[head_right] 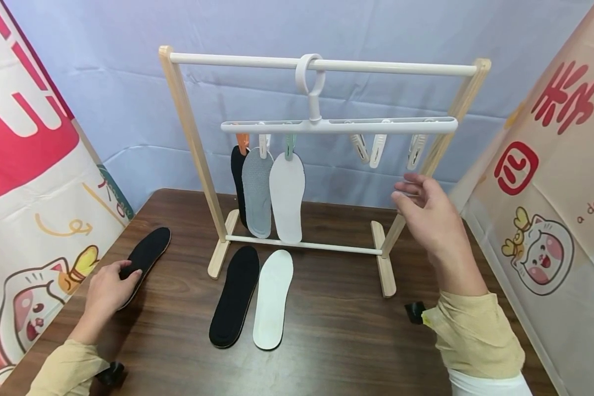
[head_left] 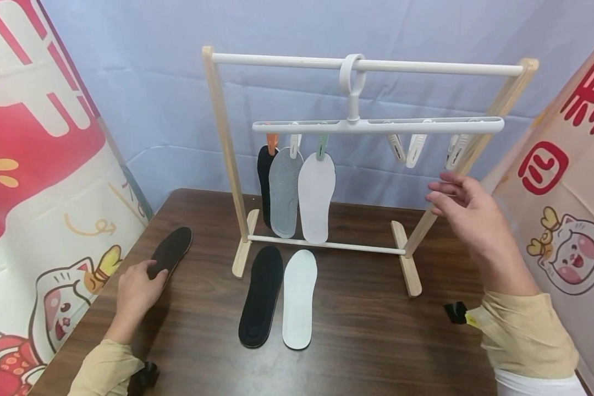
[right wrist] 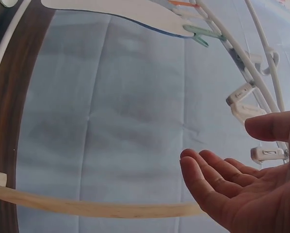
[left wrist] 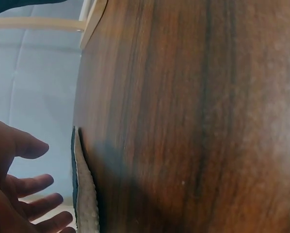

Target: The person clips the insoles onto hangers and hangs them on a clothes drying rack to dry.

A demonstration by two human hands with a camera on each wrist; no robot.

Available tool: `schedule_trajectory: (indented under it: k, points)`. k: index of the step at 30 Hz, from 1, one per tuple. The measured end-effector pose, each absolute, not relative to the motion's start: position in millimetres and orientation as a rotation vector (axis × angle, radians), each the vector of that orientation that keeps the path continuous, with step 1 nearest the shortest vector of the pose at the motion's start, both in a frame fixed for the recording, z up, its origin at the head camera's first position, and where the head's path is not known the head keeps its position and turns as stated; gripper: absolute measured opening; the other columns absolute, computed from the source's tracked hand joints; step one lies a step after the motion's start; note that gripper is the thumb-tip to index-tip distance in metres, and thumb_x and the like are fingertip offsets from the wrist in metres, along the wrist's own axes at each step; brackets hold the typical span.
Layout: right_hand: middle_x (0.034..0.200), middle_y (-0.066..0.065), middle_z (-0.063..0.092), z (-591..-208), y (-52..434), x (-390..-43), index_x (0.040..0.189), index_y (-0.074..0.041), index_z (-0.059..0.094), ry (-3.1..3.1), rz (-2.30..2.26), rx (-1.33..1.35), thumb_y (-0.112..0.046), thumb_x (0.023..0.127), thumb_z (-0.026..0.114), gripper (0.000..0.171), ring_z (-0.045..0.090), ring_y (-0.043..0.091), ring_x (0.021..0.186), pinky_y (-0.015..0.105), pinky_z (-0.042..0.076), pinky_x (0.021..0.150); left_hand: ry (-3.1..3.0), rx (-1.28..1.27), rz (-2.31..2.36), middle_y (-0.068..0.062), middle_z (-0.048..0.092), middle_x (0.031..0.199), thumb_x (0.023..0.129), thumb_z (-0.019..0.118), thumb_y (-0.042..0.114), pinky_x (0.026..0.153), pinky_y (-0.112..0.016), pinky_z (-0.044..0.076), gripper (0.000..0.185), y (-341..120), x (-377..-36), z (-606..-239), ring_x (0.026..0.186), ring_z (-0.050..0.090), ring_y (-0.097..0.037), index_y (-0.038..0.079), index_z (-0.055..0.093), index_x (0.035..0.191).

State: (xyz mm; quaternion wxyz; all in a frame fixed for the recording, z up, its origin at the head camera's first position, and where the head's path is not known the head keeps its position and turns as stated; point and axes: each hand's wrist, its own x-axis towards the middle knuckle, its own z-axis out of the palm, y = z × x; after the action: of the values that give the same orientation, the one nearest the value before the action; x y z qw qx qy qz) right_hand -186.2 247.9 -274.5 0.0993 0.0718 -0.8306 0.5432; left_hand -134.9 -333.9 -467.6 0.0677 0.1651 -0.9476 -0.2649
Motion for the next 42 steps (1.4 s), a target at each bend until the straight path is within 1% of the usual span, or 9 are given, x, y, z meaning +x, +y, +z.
schedule_trajectory:
  k: [11,16,18,21,23,26,30,33,42]
  points:
    - [0.108,-0.017,0.055,-252.4,255.6,-191.3,0.153,0.013,0.017,-2.379,1.735,0.175,-0.01,0.102,0.057,0.069,0.062,-0.009,0.092,0.008,0.051,0.077,-2.871,0.518,-0.778,-0.043,0.046,0.134,0.098,0.058,0.026,0.104,-0.064,0.03,0.055,-340.1,-136.2,-470.2,0.123,0.039,-0.062,-0.015,0.05,0.134]
    - [0.125,0.003,0.052,-244.0,257.0,-194.5,0.155,0.009,0.019,-2.416,1.688,0.113,-0.016,0.102,0.058,0.07,0.062,-0.01,0.092,0.008,0.05,0.078,-2.869,0.516,-0.756,-0.044,0.048,0.132,0.097,0.059,0.025,0.101,-0.064,0.032,0.056,-342.3,-136.1,-470.8,0.12,0.042,-0.062,-0.018,0.05,0.133]
    - [0.136,0.016,0.047,-240.1,257.1,-195.5,0.156,0.007,0.02,-2.435,1.661,0.09,-0.019,0.102,0.059,0.071,0.062,-0.009,0.092,0.008,0.05,0.078,-2.878,0.523,-0.757,-0.044,0.048,0.132,0.097,0.059,0.026,0.102,-0.063,0.031,0.057,-343.0,-136.2,-471.4,0.121,0.041,-0.061,-0.018,0.049,0.133]
    - [0.149,0.023,0.037,-232.4,254.9,-195.9,0.158,0.002,0.021,-2.499,1.567,0.054,-0.027,0.103,0.058,0.072,0.061,-0.01,0.093,0.01,0.05,0.084,-2.904,0.546,-0.766,-0.045,0.045,0.134,0.099,0.058,0.027,0.105,-0.063,0.029,0.06,-344.2,-136.7,-473.5,0.125,0.038,-0.061,-0.019,0.046,0.136]
    - [0.154,0.023,0.034,-227.0,252.9,-195.1,0.159,-0.002,0.02,-2.541,1.525,0.028,-0.033,0.103,0.056,0.074,0.06,-0.01,0.093,0.016,0.05,0.094,-2.923,0.564,-0.779,-0.045,0.043,0.136,0.099,0.057,0.028,0.107,-0.063,0.028,0.062,-344.9,-136.8,-474.3,0.127,0.036,-0.061,-0.019,0.043,0.138]
    - [0.153,0.02,0.037,-222.0,250.2,-195.4,0.16,-0.003,0.02,-2.561,1.493,0.012,-0.036,0.103,0.055,0.074,0.058,-0.008,0.096,0.017,0.049,0.095,-2.941,0.569,-0.783,-0.045,0.042,0.137,0.1,0.055,0.028,0.108,-0.064,0.026,0.063,-345.6,-137.2,-474.7,0.129,0.034,-0.061,-0.02,0.041,0.139]
    - [0.133,0.009,0.049,-221.6,251.1,-200.0,0.156,0.001,0.024,-2.445,1.633,0.06,-0.027,0.102,0.06,0.071,0.06,-0.003,0.096,0.009,0.051,0.08,-2.954,0.556,-0.77,-0.046,0.043,0.136,0.1,0.054,0.027,0.109,-0.063,0.026,0.063,-346.3,-138.2,-474.6,0.129,0.035,-0.061,-0.021,0.042,0.138]
    - [0.12,-0.001,0.051,-221.5,252.5,-201.4,0.15,0.001,0.03,-2.354,1.745,0.1,-0.022,0.1,0.063,0.064,0.062,0.0,0.093,0.01,0.052,0.077,-2.972,0.551,-0.748,-0.047,0.044,0.134,0.1,0.053,0.027,0.109,-0.063,0.027,0.062,-347.0,-138.9,-474.9,0.128,0.037,-0.061,-0.022,0.042,0.138]
    - [0.119,-0.001,0.055,-218.5,251.1,-203.2,0.142,-0.005,0.041,-2.246,1.872,0.147,-0.015,0.1,0.064,0.05,0.064,0.005,0.095,0.012,0.053,0.077,-3.035,0.525,-0.646,-0.048,0.046,0.129,0.101,0.051,0.025,0.107,-0.06,0.027,0.061,-348.0,-140.9,-474.6,0.124,0.042,-0.06,-0.026,0.043,0.133]
